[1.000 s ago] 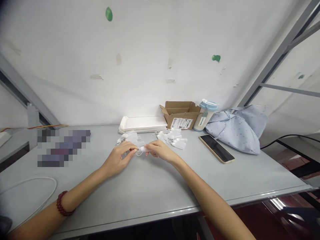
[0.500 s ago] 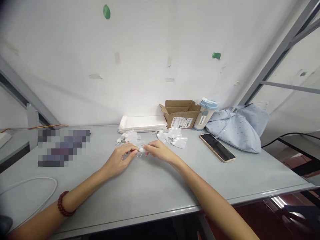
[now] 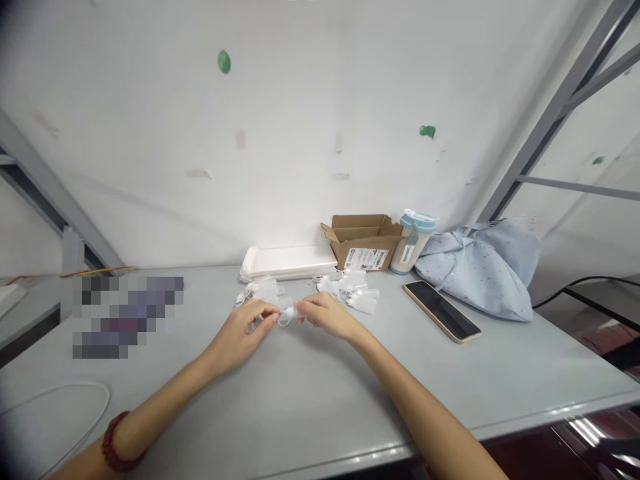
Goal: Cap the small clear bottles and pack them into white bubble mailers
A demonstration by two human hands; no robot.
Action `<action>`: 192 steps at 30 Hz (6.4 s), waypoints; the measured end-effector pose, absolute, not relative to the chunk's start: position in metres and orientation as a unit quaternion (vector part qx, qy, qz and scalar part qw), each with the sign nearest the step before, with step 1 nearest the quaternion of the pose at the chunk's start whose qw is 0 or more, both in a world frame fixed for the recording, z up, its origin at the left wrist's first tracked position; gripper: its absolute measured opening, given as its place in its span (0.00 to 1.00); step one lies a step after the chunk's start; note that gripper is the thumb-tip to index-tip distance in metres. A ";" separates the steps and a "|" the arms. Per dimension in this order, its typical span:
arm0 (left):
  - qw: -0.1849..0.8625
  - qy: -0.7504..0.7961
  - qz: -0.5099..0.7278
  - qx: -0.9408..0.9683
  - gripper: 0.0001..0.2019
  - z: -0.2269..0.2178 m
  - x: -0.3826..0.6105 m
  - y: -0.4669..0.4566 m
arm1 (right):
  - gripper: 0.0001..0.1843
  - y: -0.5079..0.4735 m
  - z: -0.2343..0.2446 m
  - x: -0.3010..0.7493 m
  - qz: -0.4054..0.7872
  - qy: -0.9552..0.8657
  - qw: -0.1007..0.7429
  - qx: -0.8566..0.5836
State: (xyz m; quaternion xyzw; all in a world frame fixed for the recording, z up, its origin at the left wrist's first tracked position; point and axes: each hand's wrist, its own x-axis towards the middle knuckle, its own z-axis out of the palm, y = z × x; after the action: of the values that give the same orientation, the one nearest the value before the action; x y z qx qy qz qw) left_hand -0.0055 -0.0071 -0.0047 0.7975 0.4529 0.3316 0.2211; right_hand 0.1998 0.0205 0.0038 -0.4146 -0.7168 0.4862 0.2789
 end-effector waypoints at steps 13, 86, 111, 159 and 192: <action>0.244 0.422 0.283 0.826 0.10 -0.007 -0.007 -0.008 | 0.24 0.016 -0.004 0.189 0.421 -0.758 0.226 -0.445; 0.275 0.470 0.389 0.743 0.14 -0.003 -0.012 -0.001 | 0.15 0.019 0.008 0.198 0.442 -0.653 0.450 -0.419; 0.253 0.447 0.384 0.768 0.14 -0.001 -0.008 -0.005 | 0.18 0.015 0.011 0.196 0.417 -0.691 0.413 -0.423; 0.211 0.434 0.342 0.806 0.08 -0.014 0.004 -0.012 | 0.16 0.005 0.008 0.187 0.290 -0.792 0.344 -0.413; 0.299 0.590 0.357 0.660 0.17 -0.006 -0.044 0.028 | 0.04 0.060 -0.022 0.241 0.009 -0.799 0.319 -0.509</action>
State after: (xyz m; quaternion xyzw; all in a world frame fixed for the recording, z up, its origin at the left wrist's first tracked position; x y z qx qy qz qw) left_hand -0.0443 0.0276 -0.0057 0.6601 0.5897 0.3566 0.2989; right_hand 0.2408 0.0603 -0.0219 -0.5094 -0.7993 0.0091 0.3188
